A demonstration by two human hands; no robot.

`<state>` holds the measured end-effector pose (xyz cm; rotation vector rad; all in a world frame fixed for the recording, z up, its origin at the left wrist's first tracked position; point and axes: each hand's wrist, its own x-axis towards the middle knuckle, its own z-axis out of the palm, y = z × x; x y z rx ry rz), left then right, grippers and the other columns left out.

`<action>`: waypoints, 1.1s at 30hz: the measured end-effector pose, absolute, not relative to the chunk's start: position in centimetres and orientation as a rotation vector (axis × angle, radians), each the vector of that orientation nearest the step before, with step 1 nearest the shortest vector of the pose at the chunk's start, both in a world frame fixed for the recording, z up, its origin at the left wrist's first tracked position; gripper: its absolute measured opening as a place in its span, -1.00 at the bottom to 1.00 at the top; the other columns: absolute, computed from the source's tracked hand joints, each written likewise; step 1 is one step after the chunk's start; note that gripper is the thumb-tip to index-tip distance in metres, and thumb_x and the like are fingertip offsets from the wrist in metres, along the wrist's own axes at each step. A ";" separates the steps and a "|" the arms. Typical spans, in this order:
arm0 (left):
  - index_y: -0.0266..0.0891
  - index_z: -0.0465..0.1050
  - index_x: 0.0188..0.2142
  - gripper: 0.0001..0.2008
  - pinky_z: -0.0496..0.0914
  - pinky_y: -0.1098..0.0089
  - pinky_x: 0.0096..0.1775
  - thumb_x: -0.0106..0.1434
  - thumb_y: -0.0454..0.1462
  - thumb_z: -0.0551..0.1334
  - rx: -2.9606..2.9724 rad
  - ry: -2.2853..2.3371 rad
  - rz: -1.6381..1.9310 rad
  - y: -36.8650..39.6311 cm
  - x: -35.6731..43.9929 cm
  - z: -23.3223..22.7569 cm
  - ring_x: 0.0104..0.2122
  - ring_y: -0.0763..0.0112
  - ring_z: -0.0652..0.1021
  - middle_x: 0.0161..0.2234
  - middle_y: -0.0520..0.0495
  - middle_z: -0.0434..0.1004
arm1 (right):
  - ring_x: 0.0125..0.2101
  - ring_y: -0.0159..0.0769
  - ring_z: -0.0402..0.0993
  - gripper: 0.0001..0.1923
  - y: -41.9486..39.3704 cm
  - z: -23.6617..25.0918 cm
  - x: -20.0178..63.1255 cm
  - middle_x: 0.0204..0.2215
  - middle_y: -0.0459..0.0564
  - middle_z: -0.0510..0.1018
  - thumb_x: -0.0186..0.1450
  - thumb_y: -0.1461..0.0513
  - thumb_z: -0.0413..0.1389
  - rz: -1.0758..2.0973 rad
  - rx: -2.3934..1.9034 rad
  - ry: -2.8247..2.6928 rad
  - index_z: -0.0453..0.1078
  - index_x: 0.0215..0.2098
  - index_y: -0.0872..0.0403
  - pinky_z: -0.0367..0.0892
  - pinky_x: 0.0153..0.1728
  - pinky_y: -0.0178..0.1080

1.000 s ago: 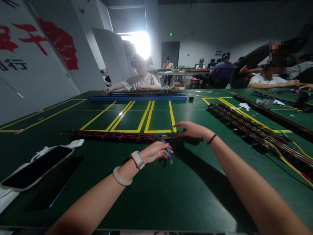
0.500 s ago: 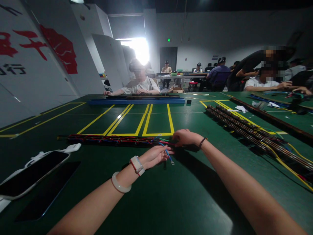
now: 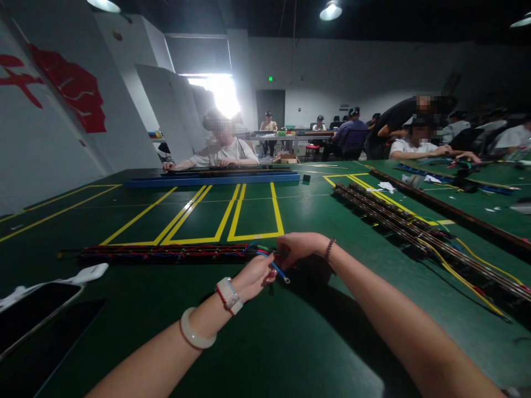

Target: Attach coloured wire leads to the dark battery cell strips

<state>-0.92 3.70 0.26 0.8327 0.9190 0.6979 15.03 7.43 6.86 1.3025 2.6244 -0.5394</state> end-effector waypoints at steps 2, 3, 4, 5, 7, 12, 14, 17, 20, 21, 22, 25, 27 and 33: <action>-0.32 0.25 -0.40 -0.83 -0.03 0.59 -0.68 0.31 -0.28 0.08 0.853 0.892 0.681 3.7 -1.1 0.2 -0.72 0.70 0.22 -0.60 0.09 0.25 | -0.48 -0.39 0.30 -0.42 7.3 7.1 14.9 -0.36 -0.01 0.51 -0.02 -0.08 0.26 -0.546 1.327 2.589 0.43 -0.20 0.16 0.05 -0.56 -0.37; -0.32 0.25 -0.42 -0.82 -0.04 0.59 -0.68 0.30 -0.27 0.10 0.857 0.876 0.679 3.7 -1.3 0.1 -0.72 0.70 0.22 -0.60 0.09 0.26 | -0.50 -0.40 0.29 -0.41 7.2 7.2 14.9 -0.39 -0.01 0.51 -0.02 -0.12 0.24 -0.551 1.332 2.570 0.44 -0.23 0.16 0.05 -0.56 -0.37; -0.32 0.26 -0.43 -0.81 -0.04 0.59 -0.68 0.29 -0.27 0.12 0.853 0.856 0.682 3.7 -1.4 0.1 -0.73 0.71 0.21 -0.60 0.08 0.27 | -0.53 -0.41 0.28 -0.40 7.2 7.4 14.9 -0.43 -0.02 0.51 -0.01 -0.16 0.21 -0.556 1.332 2.552 0.46 -0.26 0.16 0.04 -0.57 -0.37; -0.33 0.27 -0.44 -0.81 -0.04 0.59 -0.68 0.27 -0.27 0.14 0.840 0.833 0.686 3.6 -1.5 0.2 -0.73 0.72 0.20 -0.60 0.09 0.26 | -0.55 -0.42 0.27 -0.40 7.1 7.5 14.9 -0.46 -0.03 0.51 0.02 -0.18 0.17 -0.561 1.329 2.541 0.47 -0.28 0.16 0.04 -0.58 -0.36; -0.34 0.29 -0.41 -0.85 -0.03 0.60 -0.69 0.27 -0.29 0.15 0.796 0.788 0.697 3.5 -1.7 0.4 -0.73 0.73 0.20 -0.60 0.09 0.27 | -0.57 -0.44 0.25 -0.43 7.1 7.8 15.2 -0.49 -0.03 0.51 0.12 -0.17 0.07 -0.580 1.327 2.558 0.49 -0.31 0.17 0.04 -0.58 -0.36; -0.37 0.31 -0.38 -0.82 -0.02 0.60 -0.72 0.33 -0.33 0.04 0.714 0.758 0.672 3.4 -1.9 0.8 -0.73 0.72 0.21 -0.51 -0.03 0.40 | -0.53 -0.45 0.33 -0.71 7.7 7.5 16.1 -0.41 -0.04 0.56 0.24 0.12 0.08 -0.631 1.343 2.721 0.50 -0.22 0.13 0.11 -0.54 -0.40; -0.35 0.31 -0.36 -0.82 -0.01 0.60 -0.72 0.34 -0.32 0.02 0.675 0.750 0.682 3.4 -1.9 0.8 -0.73 0.70 0.23 -0.51 -0.03 0.41 | -0.47 -0.42 0.40 -0.77 7.9 7.1 16.3 -0.36 -0.04 0.59 0.21 0.23 0.11 -0.554 1.426 2.745 0.51 -0.19 0.10 0.15 -0.49 -0.40; -0.33 0.30 -0.33 -0.82 0.01 0.60 -0.72 0.34 -0.27 0.04 0.641 0.749 0.718 3.5 -1.8 0.6 -0.71 0.67 0.30 -0.51 -0.02 0.41 | -0.37 -0.33 0.46 -0.78 8.1 6.4 16.1 -0.31 -0.01 0.60 0.21 0.26 0.10 -0.223 1.517 2.785 0.52 -0.20 0.05 0.19 -0.39 -0.36; -0.33 0.29 -0.34 -0.82 0.04 0.61 -0.72 0.34 -0.27 0.04 0.646 0.771 0.711 3.5 -1.9 0.7 -0.70 0.66 0.32 -0.52 -0.01 0.40 | -0.32 -0.26 0.46 -0.80 8.3 5.5 15.6 -0.35 0.04 0.60 0.25 0.28 0.07 0.168 1.456 2.812 0.53 -0.25 0.05 0.19 -0.22 -0.26; -0.33 0.28 -0.35 -0.82 0.06 0.61 -0.71 0.34 -0.27 0.03 0.644 0.775 0.704 3.6 -1.9 0.7 -0.70 0.65 0.33 -0.53 0.00 0.39 | -0.31 -0.25 0.45 -0.81 8.4 5.2 15.4 -0.37 0.05 0.59 0.25 0.30 0.07 0.278 1.428 2.809 0.53 -0.27 0.07 0.17 -0.17 -0.23; -0.32 0.28 -0.35 -0.82 0.09 0.61 -0.70 0.34 -0.27 0.02 0.634 0.778 0.699 3.6 -2.0 0.8 -0.69 0.64 0.34 -0.54 0.01 0.38 | -0.31 -0.24 0.44 -0.81 8.5 4.9 15.2 -0.39 0.06 0.59 0.25 0.33 0.06 0.375 1.402 2.804 0.53 -0.30 0.09 0.15 -0.12 -0.21; -0.32 0.27 -0.37 -0.80 0.14 0.62 -0.67 0.35 -0.28 0.00 0.590 0.776 0.685 3.7 -2.1 0.8 -0.68 0.64 0.36 -0.57 0.03 0.34 | -0.25 -0.21 0.38 -0.81 8.8 3.9 15.1 -0.38 0.08 0.56 0.25 0.37 0.04 0.589 1.324 2.830 0.51 -0.32 0.13 0.07 -0.02 -0.14; -0.32 0.27 -0.38 -0.79 0.12 0.62 -0.68 0.35 -0.27 0.00 0.581 0.764 0.668 3.9 -2.2 0.6 -0.70 0.65 0.33 -0.58 0.04 0.32 | -0.21 -0.19 0.33 -0.79 9.0 3.3 15.3 -0.32 0.08 0.54 0.29 0.35 0.00 0.661 1.255 2.889 0.49 -0.24 0.12 0.07 -0.02 -0.13; -0.31 0.27 -0.38 -0.79 0.07 0.61 -0.69 0.34 -0.23 0.04 0.600 0.721 0.650 4.2 -2.5 -0.2 -0.70 0.64 0.32 -0.56 0.03 0.34 | -0.22 -0.18 0.26 -0.73 8.7 1.5 15.7 -0.25 0.10 0.45 0.33 0.34 -0.08 0.743 1.269 2.933 0.46 -0.18 0.11 0.06 -0.05 -0.13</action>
